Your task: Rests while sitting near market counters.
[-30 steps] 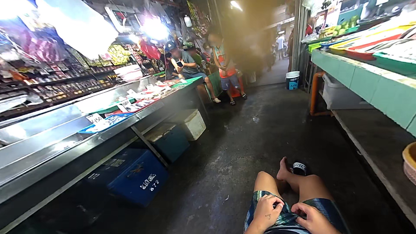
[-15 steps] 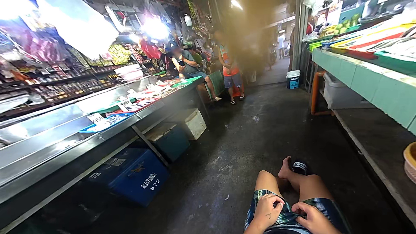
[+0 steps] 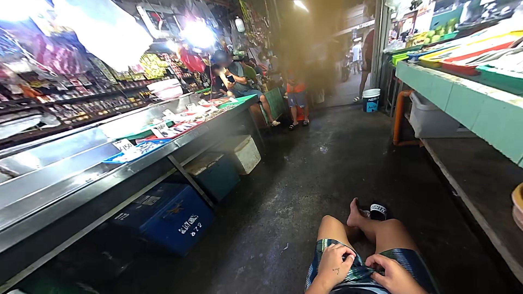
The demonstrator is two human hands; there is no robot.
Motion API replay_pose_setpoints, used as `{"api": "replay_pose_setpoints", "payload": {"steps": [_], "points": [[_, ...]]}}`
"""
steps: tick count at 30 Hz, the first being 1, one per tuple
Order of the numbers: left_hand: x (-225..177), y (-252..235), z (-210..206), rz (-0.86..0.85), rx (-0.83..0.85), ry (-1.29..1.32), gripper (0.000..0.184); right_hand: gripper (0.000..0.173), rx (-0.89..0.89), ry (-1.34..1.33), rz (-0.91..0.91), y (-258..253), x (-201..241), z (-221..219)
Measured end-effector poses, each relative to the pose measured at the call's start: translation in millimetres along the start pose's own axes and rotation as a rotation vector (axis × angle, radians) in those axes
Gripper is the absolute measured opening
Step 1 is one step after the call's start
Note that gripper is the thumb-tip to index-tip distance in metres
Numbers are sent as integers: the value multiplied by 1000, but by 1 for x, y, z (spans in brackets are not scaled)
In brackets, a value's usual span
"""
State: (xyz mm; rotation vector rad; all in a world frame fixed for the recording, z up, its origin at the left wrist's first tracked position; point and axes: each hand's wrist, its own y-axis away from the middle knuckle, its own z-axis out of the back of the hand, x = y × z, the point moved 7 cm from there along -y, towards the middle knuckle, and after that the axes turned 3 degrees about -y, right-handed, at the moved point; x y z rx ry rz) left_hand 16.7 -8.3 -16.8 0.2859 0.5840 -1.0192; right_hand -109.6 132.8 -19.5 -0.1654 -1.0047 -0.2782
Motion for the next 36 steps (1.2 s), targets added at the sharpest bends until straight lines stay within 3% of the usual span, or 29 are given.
{"api": "replay_pose_setpoints", "payload": {"steps": [17, 28, 36], "points": [[-16, -5, -3, -76, 5, 29, 30, 28, -25, -33, -28, 6, -6, 6], [8, 4, 6, 29, -23, 19, 30, 27, 38, 12, 16, -8, 3, -7], [-9, -3, -1, -46, -5, 30, 31, 27, -7, -3, -17, 3, -5, 3]]}}
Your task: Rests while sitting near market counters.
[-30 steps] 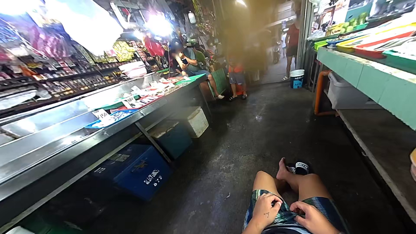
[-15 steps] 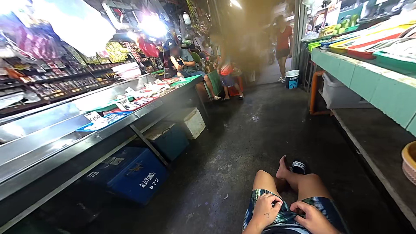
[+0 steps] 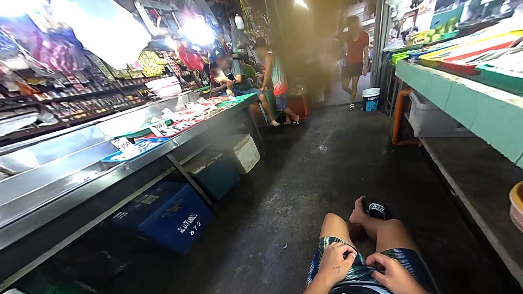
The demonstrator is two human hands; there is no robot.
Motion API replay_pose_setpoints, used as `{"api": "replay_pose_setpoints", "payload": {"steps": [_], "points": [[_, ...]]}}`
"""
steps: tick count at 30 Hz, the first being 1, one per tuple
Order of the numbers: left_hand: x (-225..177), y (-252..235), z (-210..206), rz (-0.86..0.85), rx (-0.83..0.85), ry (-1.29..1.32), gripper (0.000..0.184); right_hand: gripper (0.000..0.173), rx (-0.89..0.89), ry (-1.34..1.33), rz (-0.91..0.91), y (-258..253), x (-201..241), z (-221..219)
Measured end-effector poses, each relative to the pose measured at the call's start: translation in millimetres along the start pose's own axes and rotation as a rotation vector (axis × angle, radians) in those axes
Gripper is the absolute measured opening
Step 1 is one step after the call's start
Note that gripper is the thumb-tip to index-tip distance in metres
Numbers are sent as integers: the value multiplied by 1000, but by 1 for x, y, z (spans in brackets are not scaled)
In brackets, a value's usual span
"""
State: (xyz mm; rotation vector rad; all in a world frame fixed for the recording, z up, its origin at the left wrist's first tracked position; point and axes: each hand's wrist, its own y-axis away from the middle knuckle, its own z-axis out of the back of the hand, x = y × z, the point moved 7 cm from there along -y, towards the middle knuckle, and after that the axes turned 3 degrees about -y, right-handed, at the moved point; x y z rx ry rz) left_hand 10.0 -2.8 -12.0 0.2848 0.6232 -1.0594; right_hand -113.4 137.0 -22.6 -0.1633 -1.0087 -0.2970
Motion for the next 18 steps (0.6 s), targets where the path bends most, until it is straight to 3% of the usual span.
{"api": "replay_pose_setpoints", "payload": {"steps": [4, 18], "points": [[-7, -3, -3, -35, 17, -15, 31, 26, -27, -23, 10, 2, -2, 3], [15, 6, 6, 77, -11, -17, 31, 28, 43, 1, 25, -9, 7, -7]]}}
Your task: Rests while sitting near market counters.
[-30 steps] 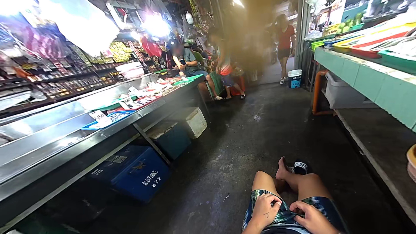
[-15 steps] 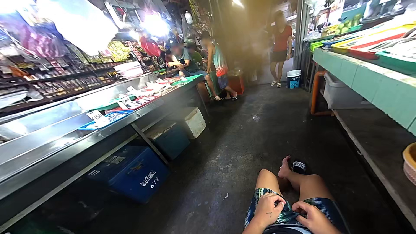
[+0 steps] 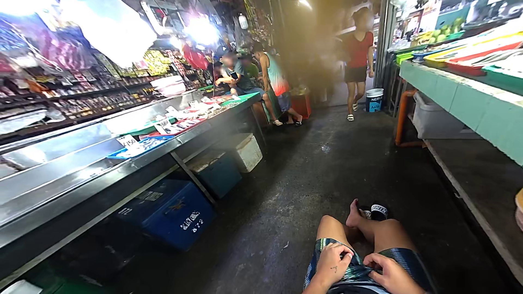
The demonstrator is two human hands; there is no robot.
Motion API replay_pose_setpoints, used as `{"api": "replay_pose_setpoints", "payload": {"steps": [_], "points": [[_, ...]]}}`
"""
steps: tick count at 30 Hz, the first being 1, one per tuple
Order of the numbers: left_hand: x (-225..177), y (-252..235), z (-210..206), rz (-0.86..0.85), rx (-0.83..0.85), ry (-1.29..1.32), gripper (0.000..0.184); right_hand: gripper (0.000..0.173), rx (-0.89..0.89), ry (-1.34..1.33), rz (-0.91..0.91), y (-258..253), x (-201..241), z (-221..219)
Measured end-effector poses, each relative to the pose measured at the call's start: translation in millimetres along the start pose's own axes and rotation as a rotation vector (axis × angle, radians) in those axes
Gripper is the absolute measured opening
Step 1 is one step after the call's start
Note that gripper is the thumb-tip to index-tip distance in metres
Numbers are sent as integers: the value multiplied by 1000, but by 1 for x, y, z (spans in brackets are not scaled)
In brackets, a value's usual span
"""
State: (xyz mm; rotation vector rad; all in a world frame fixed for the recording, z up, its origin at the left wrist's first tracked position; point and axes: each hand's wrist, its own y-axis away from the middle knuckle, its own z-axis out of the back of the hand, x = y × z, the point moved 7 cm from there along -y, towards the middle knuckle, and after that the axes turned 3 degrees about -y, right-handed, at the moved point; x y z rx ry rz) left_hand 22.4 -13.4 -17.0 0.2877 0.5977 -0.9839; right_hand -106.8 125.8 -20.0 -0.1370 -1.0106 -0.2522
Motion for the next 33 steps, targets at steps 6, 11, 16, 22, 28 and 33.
{"api": "replay_pose_setpoints", "payload": {"steps": [6, 11, 16, 22, 28, 33], "points": [[-6, -3, -3, -33, 3, 4, 31, 28, -24, 3, -6, 5, -4, 4], [-12, -4, -5, -60, 3, 12, 31, 28, -37, -3, -20, 8, -7, 5], [-17, -6, -7, -84, 15, 14, 31, 28, -58, -16, -21, 10, -10, 7], [-14, -5, -6, -73, 10, 7, 32, 28, -44, -14, -29, 9, -6, 7], [-15, -6, -6, -79, 11, 13, 31, 28, -48, -17, -19, 8, -6, 7], [-13, -6, -7, -73, 17, 4, 31, 28, -45, -18, -15, 9, -7, 8]]}}
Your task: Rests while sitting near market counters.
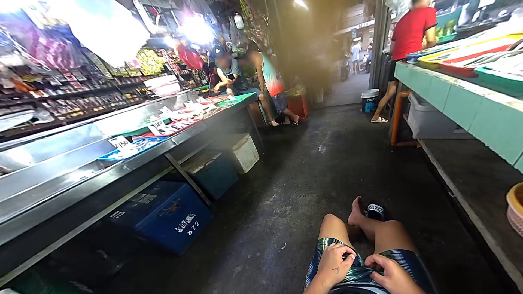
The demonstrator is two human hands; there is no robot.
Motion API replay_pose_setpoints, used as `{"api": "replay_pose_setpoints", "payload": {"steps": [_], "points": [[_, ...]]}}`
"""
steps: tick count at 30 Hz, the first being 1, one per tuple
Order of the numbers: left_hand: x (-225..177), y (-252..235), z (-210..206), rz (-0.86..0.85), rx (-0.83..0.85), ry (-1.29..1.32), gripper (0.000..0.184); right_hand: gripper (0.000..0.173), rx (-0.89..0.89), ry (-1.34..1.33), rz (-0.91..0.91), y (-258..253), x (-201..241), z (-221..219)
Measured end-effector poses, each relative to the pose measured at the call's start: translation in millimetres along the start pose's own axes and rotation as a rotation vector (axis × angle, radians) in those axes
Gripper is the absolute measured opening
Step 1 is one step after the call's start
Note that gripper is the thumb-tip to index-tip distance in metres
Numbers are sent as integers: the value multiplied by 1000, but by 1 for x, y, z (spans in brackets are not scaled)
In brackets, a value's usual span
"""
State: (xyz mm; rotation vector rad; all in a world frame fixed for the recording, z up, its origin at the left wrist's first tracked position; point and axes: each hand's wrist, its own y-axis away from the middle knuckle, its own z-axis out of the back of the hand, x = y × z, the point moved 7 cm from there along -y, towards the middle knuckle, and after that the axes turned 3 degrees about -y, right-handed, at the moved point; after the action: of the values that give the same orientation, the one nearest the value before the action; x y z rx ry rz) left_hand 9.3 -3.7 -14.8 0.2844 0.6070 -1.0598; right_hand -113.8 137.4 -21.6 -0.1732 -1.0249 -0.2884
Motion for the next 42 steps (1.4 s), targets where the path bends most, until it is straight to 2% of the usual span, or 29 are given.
{"api": "replay_pose_setpoints", "payload": {"steps": [9, 21, 30, 42], "points": [[16, 7, 7, 73, -24, -3, 31, 27, 45, 26, 18, -10, 6, -9], [-5, -2, -3, -17, 17, -12, 32, 28, -16, -13, -13, 3, -2, 2], [16, 7, 6, 83, -3, -15, 32, 27, 48, 17, 20, -10, 5, -9], [-5, -3, -2, -26, 4, 4, 31, 27, -4, 7, -20, 2, -5, 1]]}}
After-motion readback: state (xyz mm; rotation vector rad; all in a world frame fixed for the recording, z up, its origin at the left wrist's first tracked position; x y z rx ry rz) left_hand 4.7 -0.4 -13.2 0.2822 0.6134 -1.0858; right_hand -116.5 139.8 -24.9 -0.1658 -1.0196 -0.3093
